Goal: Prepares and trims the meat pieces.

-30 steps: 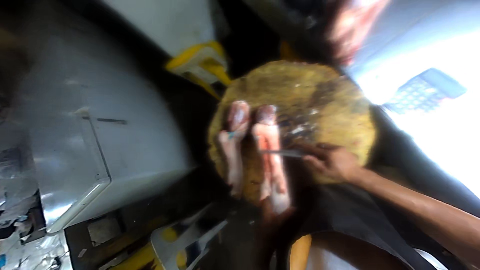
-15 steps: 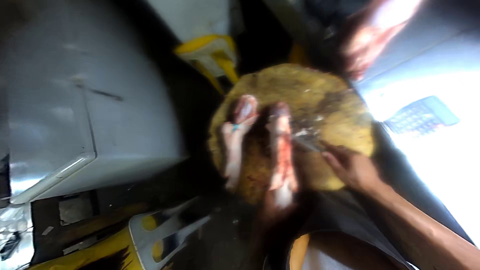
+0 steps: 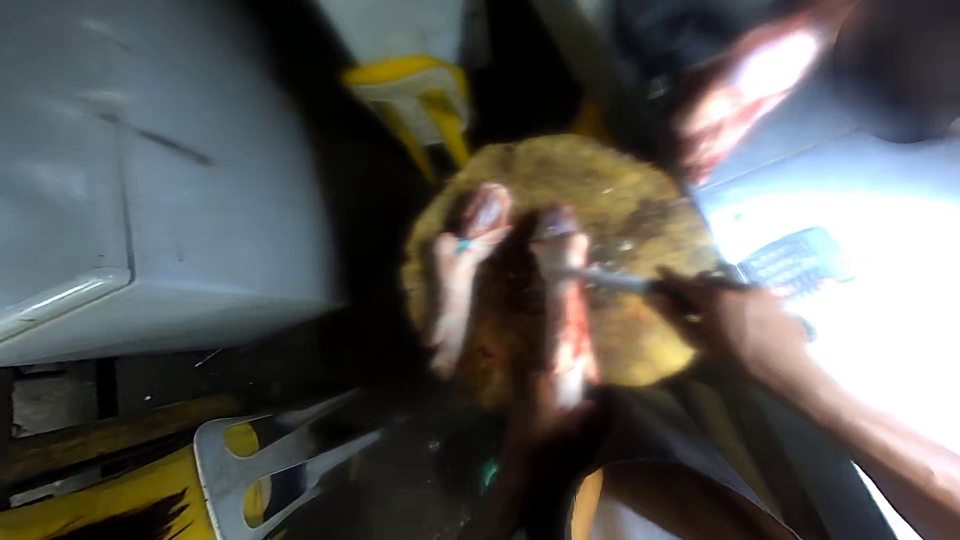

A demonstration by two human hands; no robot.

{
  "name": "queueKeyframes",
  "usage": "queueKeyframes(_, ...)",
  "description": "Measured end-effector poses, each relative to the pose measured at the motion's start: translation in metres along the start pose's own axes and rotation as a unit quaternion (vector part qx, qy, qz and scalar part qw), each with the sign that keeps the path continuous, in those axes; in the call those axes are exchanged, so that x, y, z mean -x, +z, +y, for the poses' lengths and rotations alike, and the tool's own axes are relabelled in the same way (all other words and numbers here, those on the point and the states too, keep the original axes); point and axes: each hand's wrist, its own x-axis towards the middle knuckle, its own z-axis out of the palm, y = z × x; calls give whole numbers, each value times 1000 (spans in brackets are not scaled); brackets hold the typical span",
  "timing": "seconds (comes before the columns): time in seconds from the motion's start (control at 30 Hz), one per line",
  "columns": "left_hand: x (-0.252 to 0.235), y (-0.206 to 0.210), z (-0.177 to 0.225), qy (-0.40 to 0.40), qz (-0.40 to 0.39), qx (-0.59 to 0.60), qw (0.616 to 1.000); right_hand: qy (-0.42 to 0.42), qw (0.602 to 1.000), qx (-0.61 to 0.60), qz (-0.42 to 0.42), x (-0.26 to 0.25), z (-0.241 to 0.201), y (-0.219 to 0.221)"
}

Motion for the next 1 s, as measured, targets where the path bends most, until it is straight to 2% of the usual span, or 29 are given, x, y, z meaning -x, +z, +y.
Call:
queueKeyframes(0.13, 1, 2, 0, 13, 9, 0, 1000, -90, 995, 21, -29, 16, -23, -10)
queueKeyframes(0.2, 0, 4, -1, 7, 3, -15, 1000, -78, 996, 49, -14, 4, -16, -12)
queueKeyframes(0.33, -2, 1, 0, 2, -23, -45, 999, 16, 995, 88, -41, -29, 3, -28)
queueKeyframes(0.53, -6, 7, -11, 40, 5, -43, 998, -77, 992, 84, -60, -5, -19, -28)
queueKeyframes(0.7, -3, 7, -8, 43, -3, -41, 998, 44, 988, 117, -86, -42, 5, -42)
queueKeyframes(0.77, -4, 8, -9, 56, 8, -44, 997, 28, 988, 127, -87, -41, 3, -46)
queueKeyframes(0.9, -3, 5, -4, 45, 4, -43, 998, -66, 975, 99, -188, -11, -29, -50)
queueKeyframes(1.0, -4, 8, -7, 57, 8, -14, 998, -51, 978, 121, -160, -23, -23, -49)
